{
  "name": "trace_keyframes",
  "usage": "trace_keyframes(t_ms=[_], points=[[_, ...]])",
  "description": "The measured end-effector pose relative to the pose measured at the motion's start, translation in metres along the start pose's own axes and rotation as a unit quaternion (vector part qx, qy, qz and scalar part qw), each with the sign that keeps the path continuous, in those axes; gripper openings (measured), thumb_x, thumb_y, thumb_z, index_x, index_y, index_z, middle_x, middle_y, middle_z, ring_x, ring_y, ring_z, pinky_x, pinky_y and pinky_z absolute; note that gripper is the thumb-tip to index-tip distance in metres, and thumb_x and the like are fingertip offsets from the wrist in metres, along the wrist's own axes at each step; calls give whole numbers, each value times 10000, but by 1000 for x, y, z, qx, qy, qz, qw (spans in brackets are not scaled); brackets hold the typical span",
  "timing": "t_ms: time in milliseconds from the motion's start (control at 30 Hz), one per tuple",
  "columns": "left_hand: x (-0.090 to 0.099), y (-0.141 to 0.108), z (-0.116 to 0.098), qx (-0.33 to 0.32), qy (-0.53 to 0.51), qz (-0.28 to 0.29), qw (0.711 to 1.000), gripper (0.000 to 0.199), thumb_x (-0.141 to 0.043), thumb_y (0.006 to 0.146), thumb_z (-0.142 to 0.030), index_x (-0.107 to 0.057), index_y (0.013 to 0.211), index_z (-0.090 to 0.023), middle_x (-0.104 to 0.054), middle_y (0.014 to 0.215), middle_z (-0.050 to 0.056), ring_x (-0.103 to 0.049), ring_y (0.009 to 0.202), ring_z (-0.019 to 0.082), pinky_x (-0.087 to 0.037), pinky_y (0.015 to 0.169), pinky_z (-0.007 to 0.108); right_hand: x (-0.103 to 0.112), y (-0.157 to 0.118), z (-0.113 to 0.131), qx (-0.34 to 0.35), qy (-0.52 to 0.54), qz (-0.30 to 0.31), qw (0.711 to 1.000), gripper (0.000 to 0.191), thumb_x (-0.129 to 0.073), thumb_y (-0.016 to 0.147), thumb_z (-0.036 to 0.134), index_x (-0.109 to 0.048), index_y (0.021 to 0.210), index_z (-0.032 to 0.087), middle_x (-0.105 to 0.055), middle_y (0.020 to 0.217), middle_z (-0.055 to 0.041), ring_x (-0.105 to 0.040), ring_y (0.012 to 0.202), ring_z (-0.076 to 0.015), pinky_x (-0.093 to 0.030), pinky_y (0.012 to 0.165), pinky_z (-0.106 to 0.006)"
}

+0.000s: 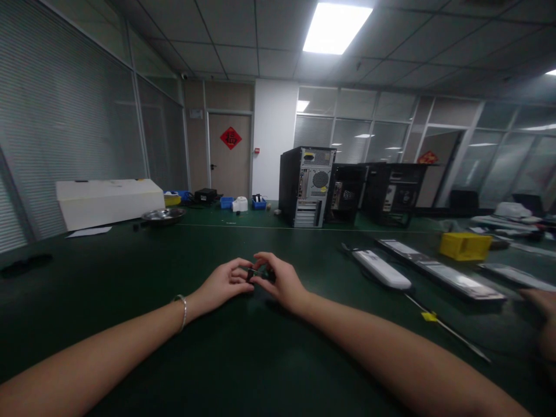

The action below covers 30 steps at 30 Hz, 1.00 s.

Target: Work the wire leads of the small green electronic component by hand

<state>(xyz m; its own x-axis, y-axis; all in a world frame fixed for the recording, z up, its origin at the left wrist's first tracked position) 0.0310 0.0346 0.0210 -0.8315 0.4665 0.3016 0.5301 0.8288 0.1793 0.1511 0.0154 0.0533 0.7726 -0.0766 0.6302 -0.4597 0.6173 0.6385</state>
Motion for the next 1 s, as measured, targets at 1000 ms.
trace_keyframes(t_ms=[1000], points=[[-6, -3, -5, 22, -129, 8, 991, 476, -690, 718, -229, -492, 1145, -159, -671, 988, 92, -635, 952, 232, -466, 882, 402, 1, 1, 8, 21, -10, -19, 1000, 422, -613, 801, 237, -462, 1196, 231, -627, 1057, -48, -587, 979, -175, -457, 858, -316]])
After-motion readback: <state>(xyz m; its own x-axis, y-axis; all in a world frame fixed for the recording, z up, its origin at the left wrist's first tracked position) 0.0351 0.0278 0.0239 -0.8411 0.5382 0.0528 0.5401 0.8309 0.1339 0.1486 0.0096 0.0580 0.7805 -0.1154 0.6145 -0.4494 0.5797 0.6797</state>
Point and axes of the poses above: each hand's wrist, its own y-axis towards the middle knuckle, its own x-axis out of the back of the hand, z = x × y, the point moved 8 cm from there along y, towards the middle knuckle
